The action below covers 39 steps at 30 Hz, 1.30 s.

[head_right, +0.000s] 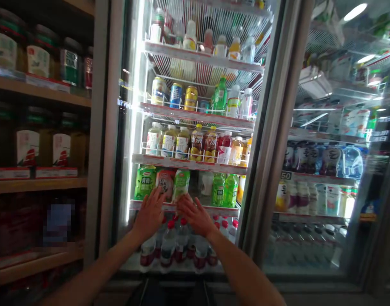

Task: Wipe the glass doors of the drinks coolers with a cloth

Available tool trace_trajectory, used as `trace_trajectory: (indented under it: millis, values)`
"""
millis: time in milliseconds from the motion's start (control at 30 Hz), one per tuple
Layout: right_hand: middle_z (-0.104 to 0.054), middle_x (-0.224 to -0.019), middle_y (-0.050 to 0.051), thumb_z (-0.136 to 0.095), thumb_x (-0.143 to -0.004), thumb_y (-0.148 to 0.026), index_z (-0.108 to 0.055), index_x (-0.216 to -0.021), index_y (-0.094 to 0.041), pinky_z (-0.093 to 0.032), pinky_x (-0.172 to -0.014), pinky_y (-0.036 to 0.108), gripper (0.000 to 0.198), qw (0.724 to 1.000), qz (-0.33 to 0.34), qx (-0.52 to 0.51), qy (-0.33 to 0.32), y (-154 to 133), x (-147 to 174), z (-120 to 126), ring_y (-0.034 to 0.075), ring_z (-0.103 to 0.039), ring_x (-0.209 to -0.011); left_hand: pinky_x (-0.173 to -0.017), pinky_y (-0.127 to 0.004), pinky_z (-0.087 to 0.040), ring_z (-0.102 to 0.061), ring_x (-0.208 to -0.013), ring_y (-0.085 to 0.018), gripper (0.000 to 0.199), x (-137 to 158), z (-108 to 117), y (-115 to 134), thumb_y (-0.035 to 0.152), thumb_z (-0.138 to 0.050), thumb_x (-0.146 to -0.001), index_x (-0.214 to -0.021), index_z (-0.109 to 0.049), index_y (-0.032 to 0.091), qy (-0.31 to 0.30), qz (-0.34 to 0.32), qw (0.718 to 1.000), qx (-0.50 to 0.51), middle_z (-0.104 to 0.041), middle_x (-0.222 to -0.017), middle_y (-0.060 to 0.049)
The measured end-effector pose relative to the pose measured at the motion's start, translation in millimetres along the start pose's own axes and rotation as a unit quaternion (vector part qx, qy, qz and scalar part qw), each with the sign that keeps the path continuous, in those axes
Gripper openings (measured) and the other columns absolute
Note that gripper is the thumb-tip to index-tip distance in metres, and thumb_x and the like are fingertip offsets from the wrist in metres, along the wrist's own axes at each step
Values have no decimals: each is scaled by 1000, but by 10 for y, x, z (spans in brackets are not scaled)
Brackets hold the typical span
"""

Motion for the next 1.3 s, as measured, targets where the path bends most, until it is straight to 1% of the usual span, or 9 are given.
trace_trajectory:
  millis: [67,200,333,400,600,833,967,1167,1300]
  values:
    - [-40,-141,0,-43,-85,-11,-43,-132,-27,-6,-114,48,50,999,-22,24,9,104,132,48,17,-22,-137,-110,-45,-24,-23,-136,-25,51,-54,-20,230,14,-42,-78,-129,-45,15,-1,-54,998,15,-31,-145,-11]
    - [-35,-143,8,-40,-85,-10,-41,-134,-23,-8,-111,54,51,965,-239,90,60,515,333,245,23,-24,-136,-111,-45,-22,-21,-137,-24,52,-208,-72,671,15,-40,-80,-132,-42,14,-18,-92,995,40,-29,-146,-11]
    - [-43,-139,4,-43,-82,-9,-46,-130,-27,-16,-112,48,51,993,-103,60,3,212,618,73,21,-30,-134,-110,-46,-24,-21,-137,-24,54,-270,-169,935,19,-38,-80,-134,-39,13,-46,-108,992,39,-27,-147,-11]
    - [-43,-139,3,-41,-82,-8,-42,-133,-29,-17,-112,49,54,993,-106,58,-5,279,738,41,19,-31,-134,-109,-46,-25,-22,-137,-23,53,-245,-231,1002,19,-38,-80,-133,-40,13,-52,-122,991,34,-28,-146,-10]
    - [-31,-145,12,-31,-87,-14,-29,-141,-23,-26,-104,57,54,885,-441,94,115,1020,1146,310,28,-27,-135,-108,-47,-25,-23,-136,-24,55,-184,-299,1052,14,-38,-77,-131,-43,13,-65,-76,994,34,-25,-147,-9]
    - [-28,-147,9,-30,-87,-11,-25,-142,-24,-32,-106,47,57,912,-390,77,103,799,1561,182,25,-26,-136,-108,-47,-27,-24,-136,-23,54,-98,-327,1034,15,-36,-79,-132,-42,15,-87,-62,993,42,-24,-147,-6]
    - [-22,-148,13,-30,-88,-14,-19,-144,-18,-32,-105,51,57,886,-425,93,160,1048,1330,325,28,-19,-137,-109,-47,-26,-23,-136,-22,54,-50,-341,1011,16,-37,-79,-133,-41,15,-102,-59,992,46,-23,-147,-6]
    - [-32,-145,9,-38,-81,-4,-39,-135,-18,-30,-109,45,56,980,-188,39,44,277,832,-29,22,-16,-139,-109,-46,-26,-25,-136,-22,54,55,-275,739,15,-38,-78,-132,-42,13,-83,-35,996,18,-27,-146,-6]
    - [-33,-145,8,-38,-81,-5,-40,-135,-18,-25,-109,47,56,973,-216,50,66,367,513,25,22,-13,-140,-109,-45,-26,-28,-135,-21,54,147,-253,474,15,-40,-77,-131,-43,15,-52,-31,998,-14,-32,-145,-7]
Point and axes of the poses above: each hand's wrist, its own x-axis away from the middle knuckle, its own z-axis out of the back of the hand, y = z × x, the point moved 7 cm from there along -x, towards the middle knuckle
